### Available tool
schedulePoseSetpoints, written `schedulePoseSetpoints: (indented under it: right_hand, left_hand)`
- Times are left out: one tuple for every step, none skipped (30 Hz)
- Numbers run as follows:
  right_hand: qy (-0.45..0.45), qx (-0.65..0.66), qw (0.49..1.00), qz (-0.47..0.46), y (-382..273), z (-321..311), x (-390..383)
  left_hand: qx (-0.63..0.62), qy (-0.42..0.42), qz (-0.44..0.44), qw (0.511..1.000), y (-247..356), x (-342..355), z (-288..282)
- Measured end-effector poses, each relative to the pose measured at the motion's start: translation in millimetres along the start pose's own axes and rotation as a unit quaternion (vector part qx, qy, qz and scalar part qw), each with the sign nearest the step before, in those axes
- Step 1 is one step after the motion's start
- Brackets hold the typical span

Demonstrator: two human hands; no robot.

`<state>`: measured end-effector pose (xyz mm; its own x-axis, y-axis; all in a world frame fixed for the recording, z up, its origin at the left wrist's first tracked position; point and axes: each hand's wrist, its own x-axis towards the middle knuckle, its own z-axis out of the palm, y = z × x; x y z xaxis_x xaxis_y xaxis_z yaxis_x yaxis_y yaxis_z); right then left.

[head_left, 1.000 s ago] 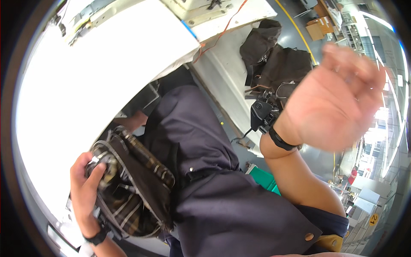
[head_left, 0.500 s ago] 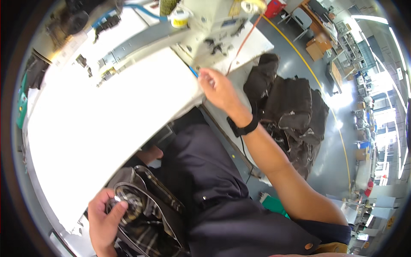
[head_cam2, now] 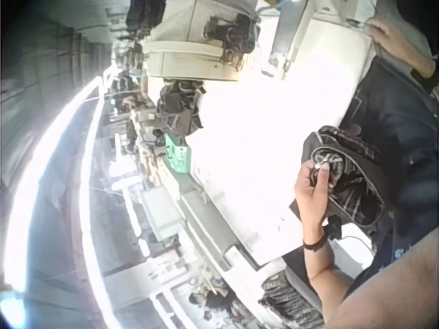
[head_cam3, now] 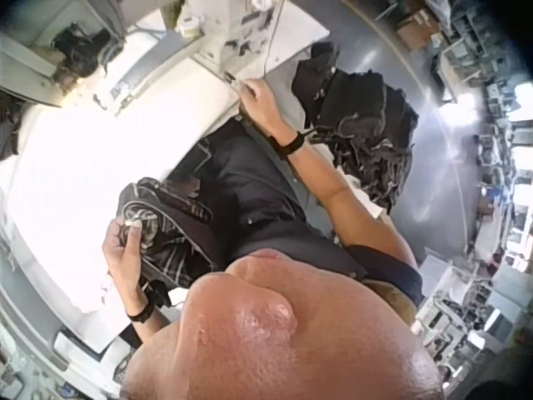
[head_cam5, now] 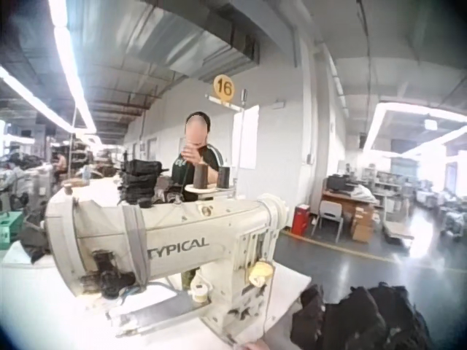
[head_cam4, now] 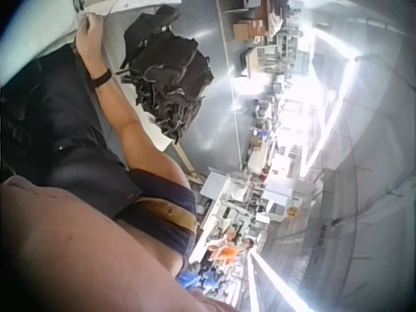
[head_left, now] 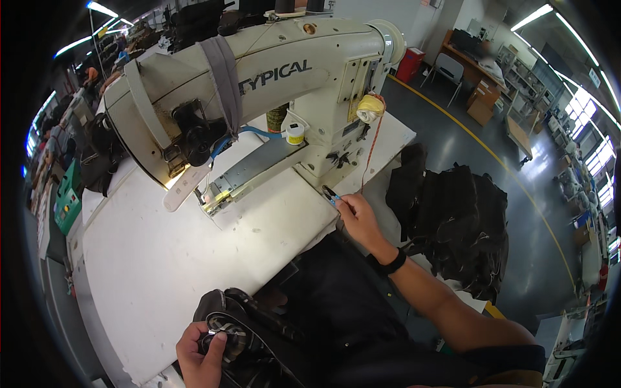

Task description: Inspecting and repairing the internal lining and zipper slider of a fabric bag using hand tools.

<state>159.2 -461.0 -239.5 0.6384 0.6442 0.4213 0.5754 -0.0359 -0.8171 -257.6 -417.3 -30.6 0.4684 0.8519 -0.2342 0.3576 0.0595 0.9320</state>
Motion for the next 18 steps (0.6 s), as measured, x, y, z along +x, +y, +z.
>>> schedulePoseSetpoints:
  right_hand:
    - [0.0, 0.0, 1.0, -0.003, -22, -4, -1]
    - [-0.041, 0.077, 0.994, 0.066, -45, -12, -6]
    - [-0.077, 0.15, 0.976, 0.134, -68, -22, -9]
    - [-0.106, 0.183, 0.97, 0.121, -77, -22, -14]
    - [-0.109, 0.182, 0.97, 0.116, -90, -22, -17]
    - [-0.121, 0.148, 0.979, 0.071, -104, -20, -21]
    - [-0.133, 0.114, 0.984, 0.025, -118, -18, -25]
    - [-0.127, 0.138, 0.982, -0.001, -134, -14, -30]
    - [-0.16, 0.131, 0.978, 0.038, -149, -16, -36]
    - [-0.167, 0.152, 0.974, 0.01, -157, -11, -42]
    - [-0.174, 0.174, 0.969, -0.018, -165, -5, -49]
    - [-0.218, 0.197, 0.956, -0.006, -173, -3, -55]
    - [-0.262, 0.219, 0.94, 0.007, -181, 0, -62]
    - [-0.323, 0.242, 0.914, 0.05, -189, 2, -66]
    - [-0.335, 0.237, 0.911, 0.03, -192, 7, -72]
    - [-0.327, 0.227, 0.917, -0.019, -193, 15, -76]
    - [-0.317, 0.215, 0.921, -0.069, -193, 23, -79]
    - [-0.293, 0.212, 0.928, -0.089, -195, 32, -83]
  left_hand:
    - [-0.001, 0.002, 0.003, 1.0, -8, 7, 2]
    - [-0.019, 0.017, 0.008, 1.0, -18, 13, 3]
    - [-0.037, 0.026, 0.016, 0.999, -23, 20, 3]
    - [-0.03, 0.016, 0.026, 0.999, -26, 22, -2]
    - [-0.033, 0.019, 0.028, 0.999, -29, 23, -3]
    - [-0.036, 0.016, 0.03, 0.999, -30, 25, -2]
    - [-0.038, 0.014, 0.031, 0.999, -32, 27, -1]
    - [-0.038, 0.016, 0.032, 0.999, -35, 29, 0]
    - [-0.023, 0.013, 0.04, 0.999, -39, 34, 4]
    - [-0.008, 0.011, 0.049, 0.999, -42, 37, 6]
    - [-0.007, 0.011, 0.05, 0.999, -41, 38, 9]
    - [0.016, 0.007, 0.051, 0.999, -38, 40, 12]
    - [0.039, 0.004, 0.05, 0.998, -38, 41, 15]
    - [0.042, 0.011, 0.047, 0.998, -40, 41, 18]
    - [0.043, 0.012, 0.046, 0.998, -44, 41, 21]
    - [0.063, 0.019, 0.059, 0.996, -47, 43, 22]
    - [0.084, 0.025, 0.073, 0.993, -49, 43, 23]
    - [0.092, 0.028, 0.073, 0.993, -46, 43, 24]
